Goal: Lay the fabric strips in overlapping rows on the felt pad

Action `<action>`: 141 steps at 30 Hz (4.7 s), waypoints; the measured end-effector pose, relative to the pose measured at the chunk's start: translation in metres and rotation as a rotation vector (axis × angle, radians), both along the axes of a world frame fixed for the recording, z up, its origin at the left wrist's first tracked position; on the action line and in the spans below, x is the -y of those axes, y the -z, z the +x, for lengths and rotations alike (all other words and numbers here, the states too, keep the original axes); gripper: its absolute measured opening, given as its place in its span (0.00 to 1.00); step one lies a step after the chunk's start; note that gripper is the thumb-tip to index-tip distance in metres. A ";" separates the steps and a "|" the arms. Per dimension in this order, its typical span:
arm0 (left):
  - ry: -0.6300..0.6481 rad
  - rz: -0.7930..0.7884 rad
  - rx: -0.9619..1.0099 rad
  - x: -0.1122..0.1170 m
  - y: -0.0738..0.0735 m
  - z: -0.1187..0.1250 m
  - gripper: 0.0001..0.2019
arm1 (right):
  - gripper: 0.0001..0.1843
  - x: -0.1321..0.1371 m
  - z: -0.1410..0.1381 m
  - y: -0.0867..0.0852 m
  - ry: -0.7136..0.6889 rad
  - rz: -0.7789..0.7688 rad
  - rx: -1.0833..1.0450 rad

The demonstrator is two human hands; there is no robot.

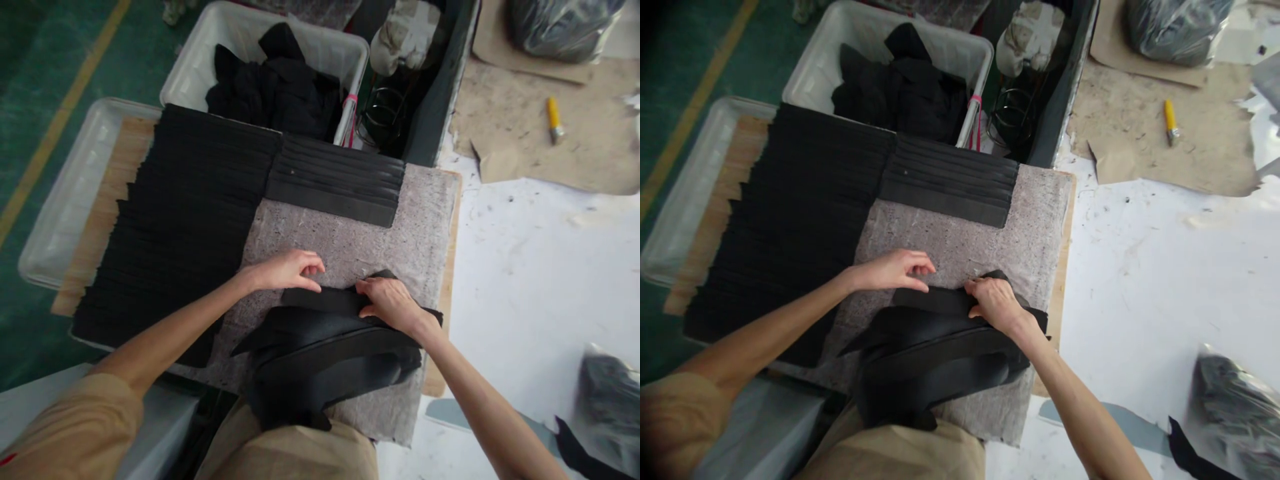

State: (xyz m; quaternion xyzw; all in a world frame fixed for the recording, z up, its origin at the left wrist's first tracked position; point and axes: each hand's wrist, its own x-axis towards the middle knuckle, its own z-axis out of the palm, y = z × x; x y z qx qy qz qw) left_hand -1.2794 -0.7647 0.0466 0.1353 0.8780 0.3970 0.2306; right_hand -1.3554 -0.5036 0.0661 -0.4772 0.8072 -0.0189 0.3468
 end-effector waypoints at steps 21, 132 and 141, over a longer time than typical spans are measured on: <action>-0.801 0.030 -0.011 0.113 0.000 -0.034 0.17 | 0.25 -0.016 -0.100 0.017 0.782 -0.388 0.367; -1.097 -0.227 -0.295 0.121 0.038 -0.025 0.14 | 0.26 -0.002 -0.108 0.044 0.893 -0.518 0.184; -1.044 -0.373 -0.232 0.123 0.043 -0.032 0.13 | 0.22 0.007 -0.108 0.055 0.829 -0.415 -0.244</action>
